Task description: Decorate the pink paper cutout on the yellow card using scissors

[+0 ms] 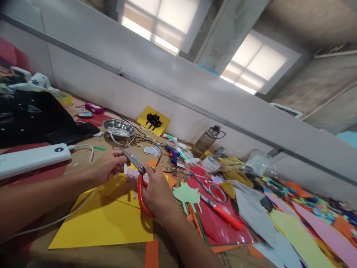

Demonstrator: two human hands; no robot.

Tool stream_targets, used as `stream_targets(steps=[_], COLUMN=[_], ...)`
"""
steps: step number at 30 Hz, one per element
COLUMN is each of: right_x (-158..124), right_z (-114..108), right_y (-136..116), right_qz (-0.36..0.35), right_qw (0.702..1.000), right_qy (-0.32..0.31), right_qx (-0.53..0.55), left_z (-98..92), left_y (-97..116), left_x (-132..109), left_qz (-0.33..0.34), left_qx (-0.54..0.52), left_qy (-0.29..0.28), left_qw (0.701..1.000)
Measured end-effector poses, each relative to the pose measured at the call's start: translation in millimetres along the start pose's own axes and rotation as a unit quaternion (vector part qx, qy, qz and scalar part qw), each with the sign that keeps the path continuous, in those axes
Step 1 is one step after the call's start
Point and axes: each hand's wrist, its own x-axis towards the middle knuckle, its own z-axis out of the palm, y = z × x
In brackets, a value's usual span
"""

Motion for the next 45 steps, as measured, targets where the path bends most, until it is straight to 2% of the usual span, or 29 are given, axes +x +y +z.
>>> stream_targets(steps=[5, 10, 16, 18, 21, 25, 30, 34, 37, 39, 42, 45], right_x=[-1.1, -7.3, -22.6, -29.4, -41.9, -61.2, -78.7, -87.9, -88.5, -82.0, -62.2, -40.1], right_z=[2.2, -2.3, -9.8, -13.6, -22.7, -36.9, -49.0, -58.0, -64.9, -65.6, -57.6, -43.7], right_y=[3.9, 6.5, 15.7, 25.8, 49.3, 86.0, 124.0, 143.9, 144.7, 137.0, 120.2, 110.0], right_qz=[0.005, 0.001, 0.007, 0.017, 0.049, 0.083, 0.101, 0.114, 0.122, 0.116, 0.103, 0.088], right_qw=[1.000, 1.000, 0.999, 0.999, 0.998, 0.993, 0.984, 0.973, 0.964, 0.971, 0.988, 0.993], right_qy=[-0.001, -0.019, -0.034, -0.028, -0.015, -0.042, -0.096, -0.126, -0.143, -0.107, -0.004, -0.005], right_qx=[0.007, 0.011, -0.010, -0.010, -0.021, -0.068, -0.113, -0.153, -0.190, -0.181, -0.112, -0.073], left_z=[-1.9, -8.8, -11.0, -11.1, -11.6, -10.0, -13.6, -21.6, -23.9, -23.7, -23.6, -24.8], left_y=[2.0, 2.2, -4.5, -5.2, -4.4, -2.4, -9.3, -19.2, -20.7, -17.8, -11.2, -6.7], left_x=[0.6, 6.0, 10.9, 10.7, 10.5, 10.2, 15.2, 23.8, 27.4, 27.7, 26.8, 26.9], left_qz=[0.012, 0.004, 0.042, 0.029, -0.012, -0.048, -0.042, -0.028, -0.033, -0.037, -0.034, -0.027], left_qx=[0.023, 0.151, 0.229, 0.244, 0.227, 0.179, 0.169, 0.156, 0.136, 0.119, 0.097, 0.074], left_qy=[-0.014, -0.017, -0.082, -0.084, -0.056, -0.048, -0.057, -0.075, -0.071, -0.058, -0.041, -0.032], left_qw=[1.000, 0.988, 0.969, 0.966, 0.972, 0.982, 0.983, 0.984, 0.988, 0.990, 0.994, 0.996])
